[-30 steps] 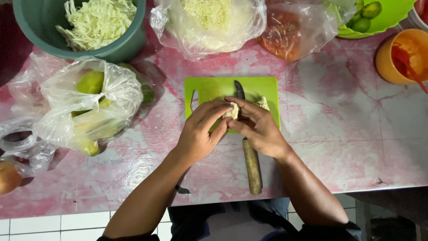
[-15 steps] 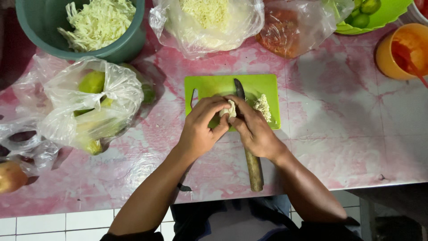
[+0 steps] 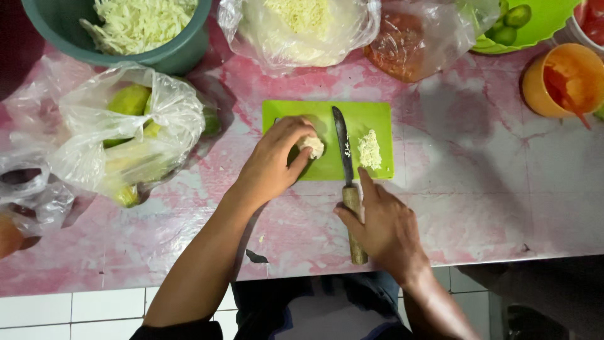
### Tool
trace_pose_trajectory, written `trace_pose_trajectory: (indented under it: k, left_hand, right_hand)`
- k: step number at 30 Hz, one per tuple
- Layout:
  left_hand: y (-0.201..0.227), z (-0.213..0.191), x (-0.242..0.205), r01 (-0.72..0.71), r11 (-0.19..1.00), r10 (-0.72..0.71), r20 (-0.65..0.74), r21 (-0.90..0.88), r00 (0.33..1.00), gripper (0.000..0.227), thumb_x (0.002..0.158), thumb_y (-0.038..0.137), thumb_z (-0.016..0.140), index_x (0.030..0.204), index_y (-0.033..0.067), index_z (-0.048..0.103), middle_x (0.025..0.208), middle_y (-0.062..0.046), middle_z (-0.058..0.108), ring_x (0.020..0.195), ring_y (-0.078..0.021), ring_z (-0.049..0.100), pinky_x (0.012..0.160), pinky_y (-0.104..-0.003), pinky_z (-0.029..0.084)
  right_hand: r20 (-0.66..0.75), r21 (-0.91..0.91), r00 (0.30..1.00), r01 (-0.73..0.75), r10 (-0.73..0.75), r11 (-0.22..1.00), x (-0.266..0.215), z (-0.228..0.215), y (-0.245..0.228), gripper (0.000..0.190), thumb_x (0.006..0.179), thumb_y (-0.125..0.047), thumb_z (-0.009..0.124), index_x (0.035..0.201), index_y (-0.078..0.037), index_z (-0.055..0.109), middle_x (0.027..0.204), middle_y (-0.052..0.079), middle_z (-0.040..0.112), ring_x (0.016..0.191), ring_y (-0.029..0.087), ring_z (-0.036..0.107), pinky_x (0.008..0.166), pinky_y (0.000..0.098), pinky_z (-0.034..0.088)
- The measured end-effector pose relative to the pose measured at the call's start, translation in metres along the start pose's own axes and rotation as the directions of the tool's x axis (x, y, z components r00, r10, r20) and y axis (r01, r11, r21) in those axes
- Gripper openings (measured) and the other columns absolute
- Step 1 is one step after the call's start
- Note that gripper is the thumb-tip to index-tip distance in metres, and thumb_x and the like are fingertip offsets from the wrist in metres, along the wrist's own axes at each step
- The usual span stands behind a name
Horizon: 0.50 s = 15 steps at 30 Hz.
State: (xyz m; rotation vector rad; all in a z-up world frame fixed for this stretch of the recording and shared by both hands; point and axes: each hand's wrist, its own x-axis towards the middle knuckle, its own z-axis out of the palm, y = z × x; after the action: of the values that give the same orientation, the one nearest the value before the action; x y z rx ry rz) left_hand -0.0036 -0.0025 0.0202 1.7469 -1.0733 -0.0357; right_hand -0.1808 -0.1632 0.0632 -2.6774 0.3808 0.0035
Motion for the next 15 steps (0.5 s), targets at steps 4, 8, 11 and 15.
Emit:
trace_pose_trajectory:
  k: [4, 8, 11, 15]
  left_hand:
    - [0.006, -0.003, -0.001, -0.028, 0.989, 0.025, 0.017, 0.145, 1.000, 0.037, 0.089, -0.001, 0.069, 0.125, 0.0081, 0.065, 0.126, -0.012, 0.063, 0.122, -0.0355, 0.059, 0.106, -0.044, 0.048]
    - [0.013, -0.001, 0.002, -0.072, 0.973, 0.057, 0.073, 0.219, 0.996, 0.047, 0.082, 0.008, 0.074, 0.128, 0.0111, 0.065, 0.131, -0.012, 0.061, 0.125, -0.0349, 0.055, 0.108, -0.047, 0.044]
    - [0.023, 0.011, 0.001, -0.192, 0.933, 0.169, 0.102, 0.305, 0.980, 0.049, 0.082, 0.018, 0.078, 0.129, 0.0143, 0.067, 0.135, -0.009, 0.061, 0.125, -0.0334, 0.053, 0.105, -0.050, 0.041]
    - [0.035, 0.027, -0.005, -0.319, 0.881, 0.235, 0.262, 0.350, 0.936, 0.033, 0.092, 0.022, 0.075, 0.124, 0.0135, 0.071, 0.134, -0.001, 0.066, 0.131, -0.0245, 0.056, 0.106, -0.048, 0.043]
  right_hand:
    - [0.064, 0.007, 0.991, -0.122, 0.121, 0.993, -0.005, 0.007, -0.003, 0.068, 0.087, -0.033, 0.070, 0.143, 0.000, 0.050, 0.092, 0.024, 0.073, 0.080, 0.044, 0.071, 0.072, 0.0509, 0.056]
    - [-0.102, 0.185, 0.994, -0.010, 0.029, 0.983, -0.014, 0.005, -0.004, 0.048, 0.089, -0.017, 0.067, 0.132, 0.002, 0.059, 0.089, 0.022, 0.073, 0.077, 0.041, 0.071, 0.070, 0.0475, 0.056]
    - [-0.143, 0.195, 0.988, -0.025, 0.054, 0.980, -0.020, 0.007, -0.007, 0.046, 0.085, -0.015, 0.071, 0.128, 0.000, 0.062, 0.088, 0.021, 0.072, 0.077, 0.039, 0.072, 0.070, 0.0471, 0.056]
    - [-0.304, 0.136, 0.952, 0.076, -0.031, 0.988, -0.027, 0.008, -0.003, 0.046, 0.083, -0.015, 0.075, 0.125, -0.002, 0.064, 0.098, 0.021, 0.071, 0.084, 0.042, 0.069, 0.071, 0.0474, 0.055]
